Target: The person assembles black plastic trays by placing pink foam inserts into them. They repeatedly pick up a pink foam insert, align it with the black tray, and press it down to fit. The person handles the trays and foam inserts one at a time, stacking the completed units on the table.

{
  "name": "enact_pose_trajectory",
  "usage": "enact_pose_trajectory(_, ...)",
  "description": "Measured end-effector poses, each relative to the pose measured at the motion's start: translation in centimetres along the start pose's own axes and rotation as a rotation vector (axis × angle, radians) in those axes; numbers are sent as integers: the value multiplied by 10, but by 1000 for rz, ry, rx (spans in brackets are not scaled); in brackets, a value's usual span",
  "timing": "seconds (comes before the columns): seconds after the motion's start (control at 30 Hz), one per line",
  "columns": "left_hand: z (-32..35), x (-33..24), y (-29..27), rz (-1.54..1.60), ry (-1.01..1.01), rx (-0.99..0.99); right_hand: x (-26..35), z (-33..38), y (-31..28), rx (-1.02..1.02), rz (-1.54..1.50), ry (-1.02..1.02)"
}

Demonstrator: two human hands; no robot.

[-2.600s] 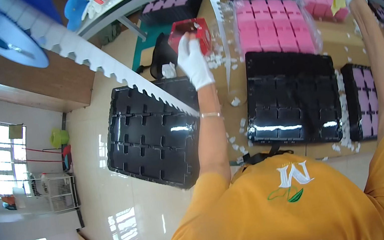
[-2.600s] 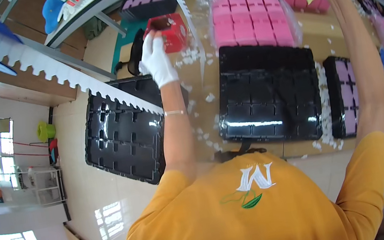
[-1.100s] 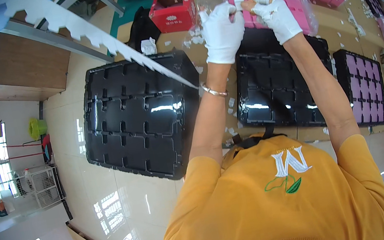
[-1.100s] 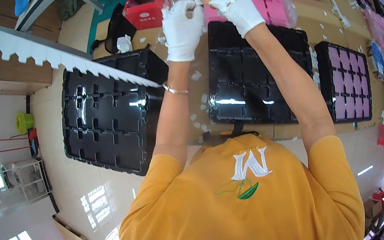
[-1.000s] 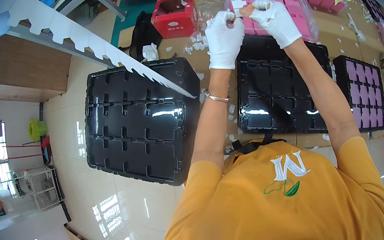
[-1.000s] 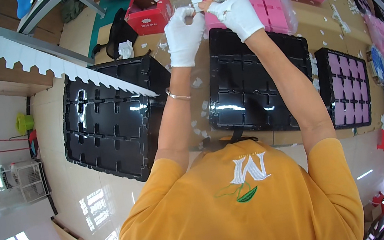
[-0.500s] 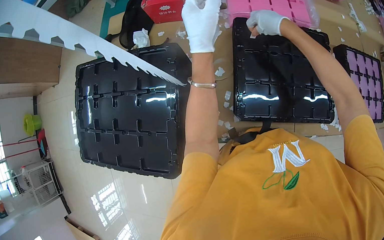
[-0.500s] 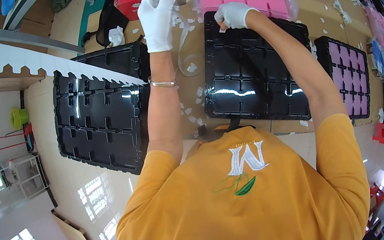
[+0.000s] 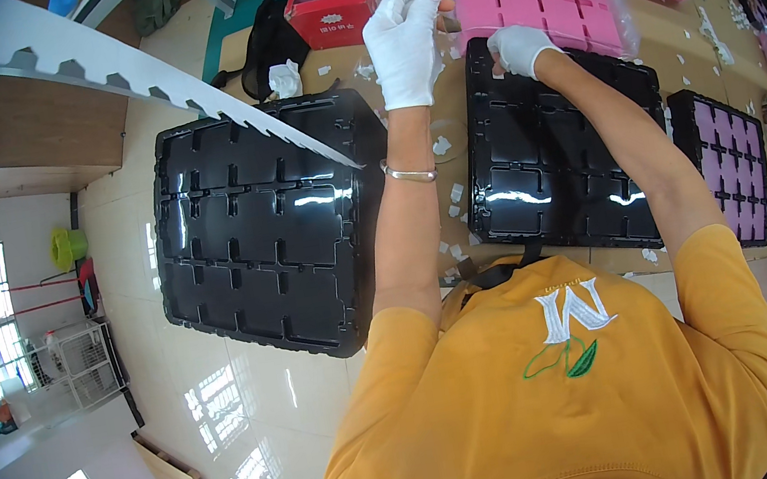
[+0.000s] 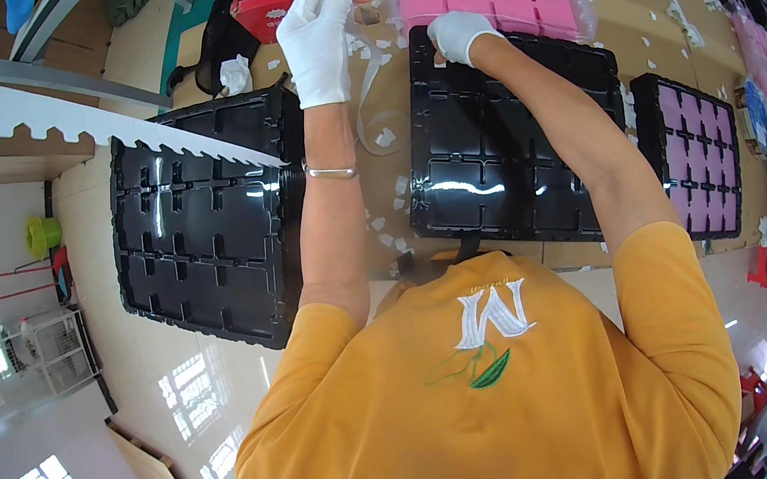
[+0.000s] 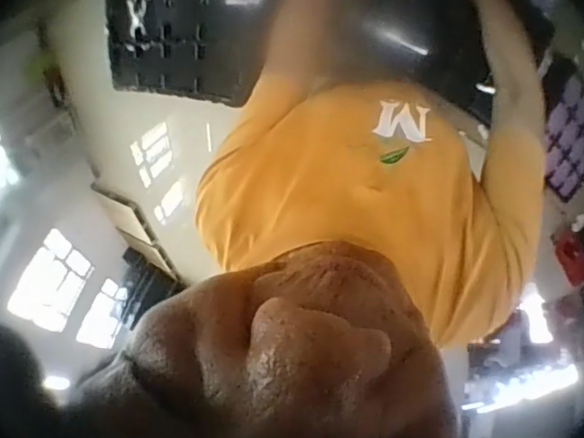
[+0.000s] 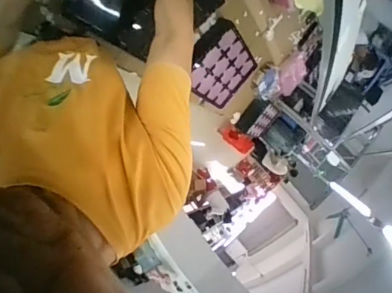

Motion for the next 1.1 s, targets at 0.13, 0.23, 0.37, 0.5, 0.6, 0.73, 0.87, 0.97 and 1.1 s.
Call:
enact_pose_trajectory(0.13,2,2,4,42,-32,10,1,3,7,-41,44,-79)
enact_pose_trajectory(0.23,6,-6,5,94,-63,17,2,7,6,-16,56,-145)
enact_pose_trajectory(0.37,6,-14,-9,94,-81,86,36,33,-10,-81,-419,-333)
enact_pose_trajectory(0.5,11,-29,-16,74,-46,127,71,74,-7,49,-902,-152)
enact_pose_trajectory(0.6,16,-27,-26,115,-64,122,94,98,-58,-314,-840,-209)
enact_pose_trajectory(0.73,27,-26,-28,153,-114,86,109,124,-89,-889,-454,-450)
enact_pose_trajectory(0.87,33,-33,-29,209,-88,52,143,132,-130,-1049,-61,-477)
enact_pose_trajectory(0.97,37,-37,-25,239,-68,30,145,120,-131,-1027,108,-462)
enact_pose_trajectory(1.1,38,-44,-26,109,-48,48,149,116,-129,-971,159,-427)
Point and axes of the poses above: each hand's wrist, its own z-axis away from the middle knuckle, its own y-axis out of the palm, x = y × z, the point moved 3 cm from there along -z, towards the middle knuckle, and after that the axes turned 9 degrees about -x, right-handed, at the moved point
